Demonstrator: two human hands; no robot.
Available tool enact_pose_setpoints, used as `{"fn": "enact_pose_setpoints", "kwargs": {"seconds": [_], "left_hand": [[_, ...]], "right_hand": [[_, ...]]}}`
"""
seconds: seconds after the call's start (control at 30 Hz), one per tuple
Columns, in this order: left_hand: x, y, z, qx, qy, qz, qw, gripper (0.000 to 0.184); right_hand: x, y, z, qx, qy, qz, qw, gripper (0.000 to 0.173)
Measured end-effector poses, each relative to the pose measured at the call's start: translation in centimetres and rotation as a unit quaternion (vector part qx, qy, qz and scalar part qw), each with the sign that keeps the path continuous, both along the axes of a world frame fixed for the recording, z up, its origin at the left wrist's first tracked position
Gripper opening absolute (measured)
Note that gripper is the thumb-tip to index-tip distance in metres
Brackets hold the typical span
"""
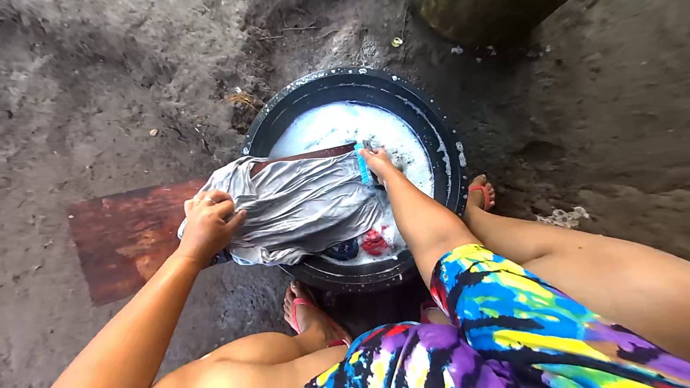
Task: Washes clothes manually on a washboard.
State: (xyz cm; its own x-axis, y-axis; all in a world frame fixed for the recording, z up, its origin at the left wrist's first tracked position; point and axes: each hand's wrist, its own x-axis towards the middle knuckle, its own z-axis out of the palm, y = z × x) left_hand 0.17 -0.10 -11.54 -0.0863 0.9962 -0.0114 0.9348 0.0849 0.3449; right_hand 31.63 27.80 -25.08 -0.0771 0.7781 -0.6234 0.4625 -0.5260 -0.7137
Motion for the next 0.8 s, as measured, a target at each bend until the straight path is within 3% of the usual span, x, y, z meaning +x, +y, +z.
{"fn": "enact_pose_setpoints", "kwargs": {"seconds": [0.1, 0.2, 0.27, 0.33, 0.43, 0.53, 0.6, 0.67, 0.73, 0.8], "left_hand": [[-0.6, 0.7, 2.1, -0.002, -0.073, -0.004, 0.997, 0.018], [-1.8, 0.0, 3.4, -0.023, -0.121, -0.018, 0.992, 0.016], [-2.8, -0.9, 3.6, -0.093, -0.112, -0.031, 0.989, 0.012], [-3.2, -1.3, 3.0, -0.173, -0.072, -0.057, 0.981, 0.017], [-1.7, 0.1, 3.7, -0.269, 0.010, -0.045, 0.962, 0.030], [0.5, 1.2, 4.0, -0.302, 0.092, -0.036, 0.948, 0.035], [0.9, 1.5, 3.0, -0.295, 0.151, -0.058, 0.942, 0.033], [0.5, 0.8, 2.1, -0.281, 0.164, -0.062, 0.944, 0.028], [-0.3, -0.3, 2.3, -0.269, 0.159, -0.045, 0.949, 0.025], [-0.4, -1.0, 3.1, -0.271, 0.141, -0.027, 0.952, 0.023]], "right_hand": [[1.5, -0.6, 2.4, -0.020, 0.113, 0.030, 0.993, 0.058], [7.4, -0.8, 5.7, -0.011, 0.194, 0.110, 0.975, 0.049], [11.4, -0.8, 5.9, -0.049, 0.138, 0.190, 0.971, 0.044], [13.0, -1.0, 4.4, -0.083, -0.001, 0.250, 0.965, 0.047], [8.8, -2.6, 3.3, -0.009, -0.117, 0.195, 0.974, 0.065], [-1.4, -8.0, 6.4, 0.117, -0.051, 0.168, 0.977, 0.065], [-8.8, -12.9, 7.8, 0.192, 0.013, 0.250, 0.949, 0.064], [-13.7, -17.6, 8.9, 0.238, 0.022, 0.381, 0.893, 0.077], [-14.2, -19.0, 8.6, 0.292, 0.004, 0.451, 0.843, 0.076], [-10.9, -16.4, 5.6, 0.324, -0.018, 0.400, 0.857, 0.070]]}}
